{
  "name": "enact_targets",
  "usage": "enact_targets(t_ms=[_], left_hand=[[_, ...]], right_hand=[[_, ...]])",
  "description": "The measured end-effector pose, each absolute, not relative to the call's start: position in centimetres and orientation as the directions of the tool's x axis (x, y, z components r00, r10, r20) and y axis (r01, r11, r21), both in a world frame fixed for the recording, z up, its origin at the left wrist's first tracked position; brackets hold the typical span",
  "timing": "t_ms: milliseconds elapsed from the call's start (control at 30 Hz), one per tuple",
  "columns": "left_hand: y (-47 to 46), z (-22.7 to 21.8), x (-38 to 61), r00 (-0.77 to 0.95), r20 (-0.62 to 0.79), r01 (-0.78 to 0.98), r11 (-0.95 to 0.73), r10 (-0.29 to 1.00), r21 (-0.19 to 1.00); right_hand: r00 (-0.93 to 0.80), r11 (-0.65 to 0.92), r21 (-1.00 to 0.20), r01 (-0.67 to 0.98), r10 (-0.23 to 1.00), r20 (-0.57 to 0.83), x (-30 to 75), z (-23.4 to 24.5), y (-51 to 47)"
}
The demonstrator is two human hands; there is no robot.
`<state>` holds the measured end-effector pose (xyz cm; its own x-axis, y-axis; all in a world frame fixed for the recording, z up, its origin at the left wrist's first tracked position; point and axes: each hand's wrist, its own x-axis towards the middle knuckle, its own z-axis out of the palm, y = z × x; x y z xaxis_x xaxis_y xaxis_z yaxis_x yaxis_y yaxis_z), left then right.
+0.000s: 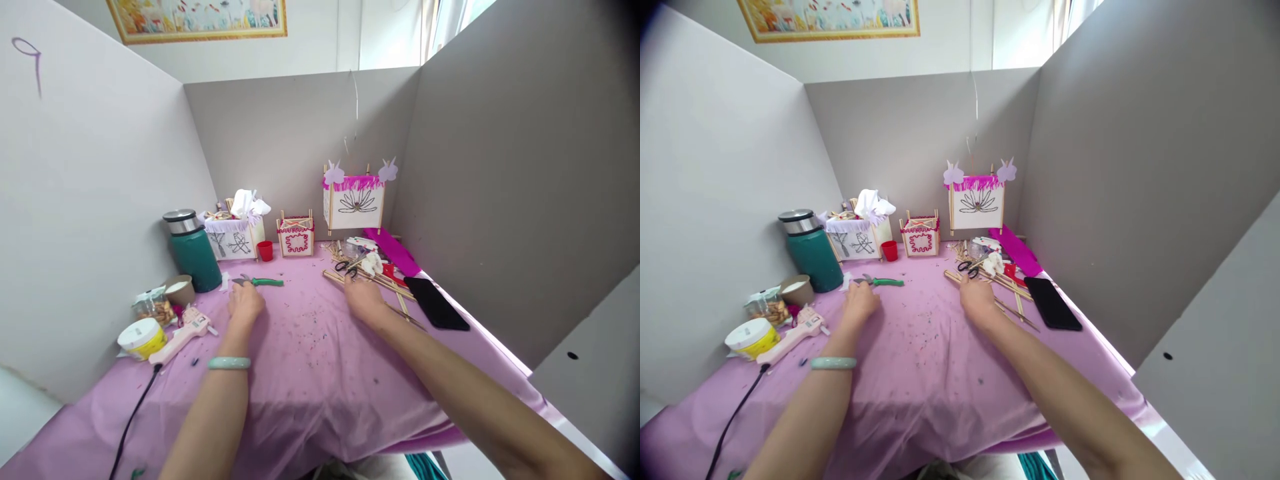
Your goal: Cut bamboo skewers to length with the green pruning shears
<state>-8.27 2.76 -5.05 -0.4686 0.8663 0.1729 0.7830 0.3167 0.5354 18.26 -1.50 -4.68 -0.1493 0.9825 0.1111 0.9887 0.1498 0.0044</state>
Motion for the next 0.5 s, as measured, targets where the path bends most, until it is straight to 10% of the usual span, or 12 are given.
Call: enact_targets(t_ms=[133,500], left_hand=[[2.9,-5.7,-8.3,-0.496,0.137,0.76,0.352,0.858,0.546],[3.2,-5.6,-9.4,-0.577,0.114,0.698,0.415,0.809,0.583]], right_hand=[[-0.334,0.335,-0.002,0.942,0.939,0.079,18.2,-4.6,0.2],[-0.069,0.069,0.008,0.998,0.973,0.222,17.0,-5.6,3.7]])
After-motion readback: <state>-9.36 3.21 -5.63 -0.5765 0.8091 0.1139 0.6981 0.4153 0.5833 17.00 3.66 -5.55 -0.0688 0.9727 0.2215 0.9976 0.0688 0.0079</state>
